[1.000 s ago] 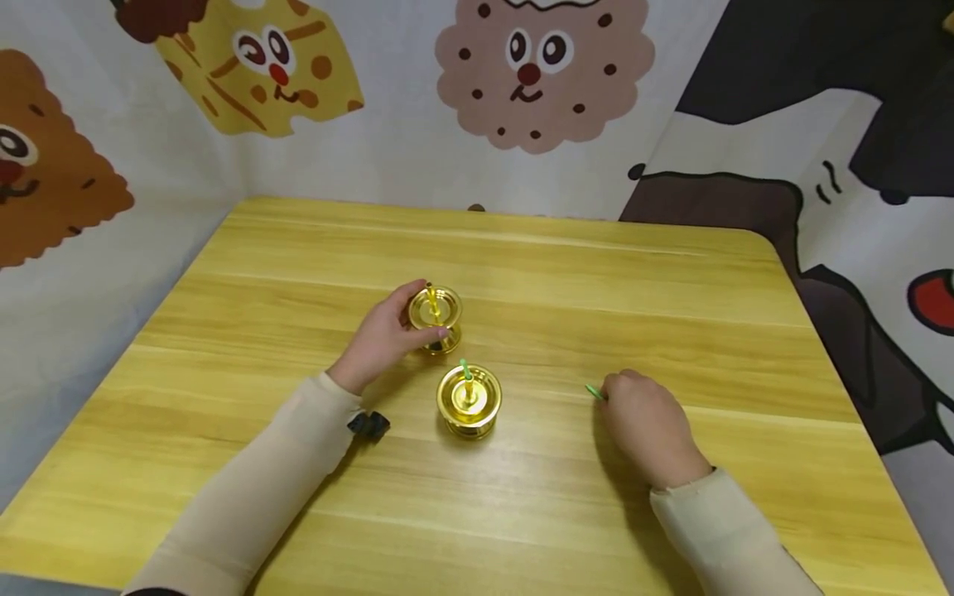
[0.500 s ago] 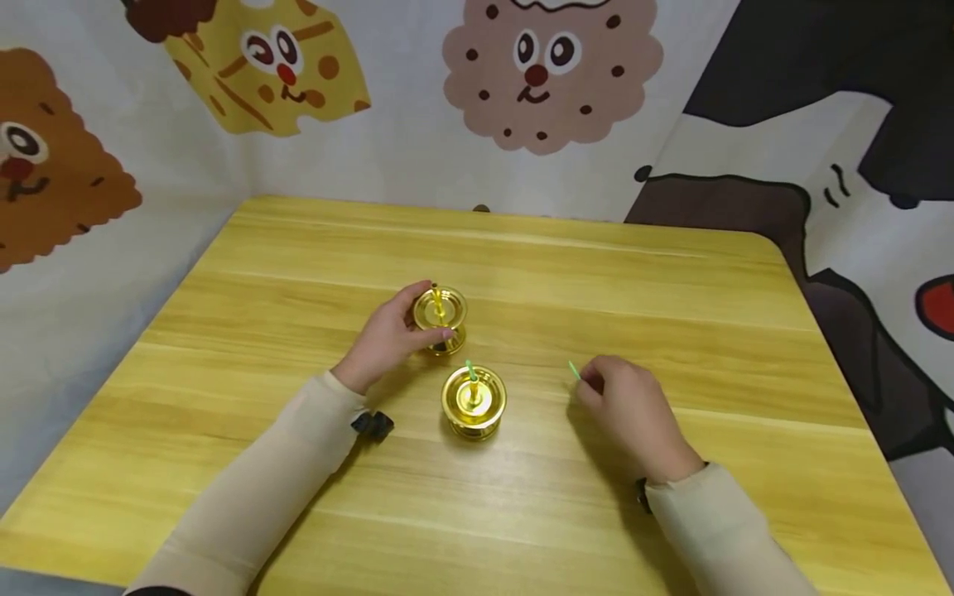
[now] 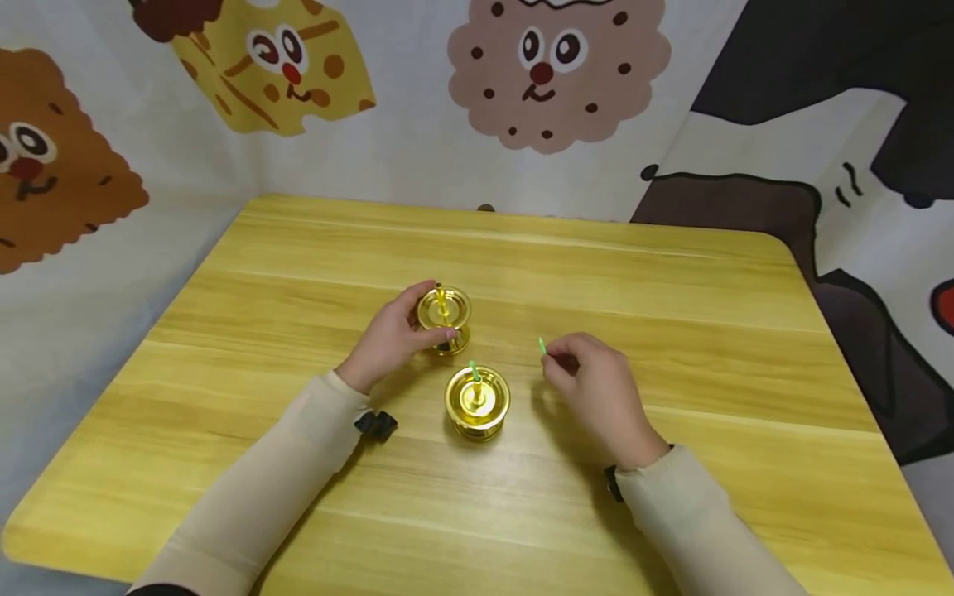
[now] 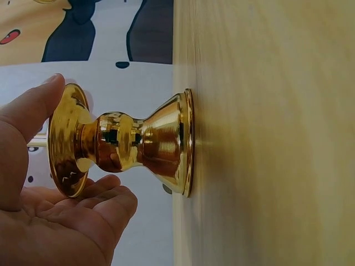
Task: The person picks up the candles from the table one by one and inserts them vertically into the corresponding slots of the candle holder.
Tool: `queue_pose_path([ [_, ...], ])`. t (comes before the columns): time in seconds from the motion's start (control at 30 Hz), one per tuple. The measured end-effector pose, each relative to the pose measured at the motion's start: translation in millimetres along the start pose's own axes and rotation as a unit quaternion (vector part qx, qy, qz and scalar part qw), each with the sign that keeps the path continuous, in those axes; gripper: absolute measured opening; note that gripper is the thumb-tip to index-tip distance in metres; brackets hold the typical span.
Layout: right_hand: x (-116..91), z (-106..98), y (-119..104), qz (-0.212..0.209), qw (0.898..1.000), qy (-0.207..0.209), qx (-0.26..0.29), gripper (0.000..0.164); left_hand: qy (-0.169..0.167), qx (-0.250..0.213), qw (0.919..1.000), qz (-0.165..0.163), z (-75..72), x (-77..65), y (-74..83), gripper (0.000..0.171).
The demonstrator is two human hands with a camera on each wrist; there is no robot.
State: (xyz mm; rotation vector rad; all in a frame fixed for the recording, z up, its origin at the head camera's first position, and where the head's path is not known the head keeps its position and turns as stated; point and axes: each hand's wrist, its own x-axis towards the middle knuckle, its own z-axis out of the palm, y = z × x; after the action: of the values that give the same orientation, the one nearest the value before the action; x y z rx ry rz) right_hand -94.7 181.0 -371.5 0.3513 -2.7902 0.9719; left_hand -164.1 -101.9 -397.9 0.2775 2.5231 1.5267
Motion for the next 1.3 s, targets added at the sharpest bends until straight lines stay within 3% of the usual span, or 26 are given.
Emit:
queue_pose_path([
  [0.27, 10.0, 5.3, -9.1, -0.013, 1.0, 0.012, 0.023, 0.004, -0.008, -0.001, 1.0, 0.003, 2.5, 1.5, 1.8, 0.091],
  [0.6, 35.2, 20.7, -25.6, 0.022, 0.994, -0.021, 0.101, 0.008, -0.004, 0.004, 1.0, -0.004, 1.6, 1.8, 3.0, 0.091],
  [1.3, 85.6, 35.7, -65.9, -0.022, 0.986, -0.04, 0.162, 0.01, -0.007, -0.014, 0.9999, 0.001, -2.3, -0.7, 0.1, 0.089],
])
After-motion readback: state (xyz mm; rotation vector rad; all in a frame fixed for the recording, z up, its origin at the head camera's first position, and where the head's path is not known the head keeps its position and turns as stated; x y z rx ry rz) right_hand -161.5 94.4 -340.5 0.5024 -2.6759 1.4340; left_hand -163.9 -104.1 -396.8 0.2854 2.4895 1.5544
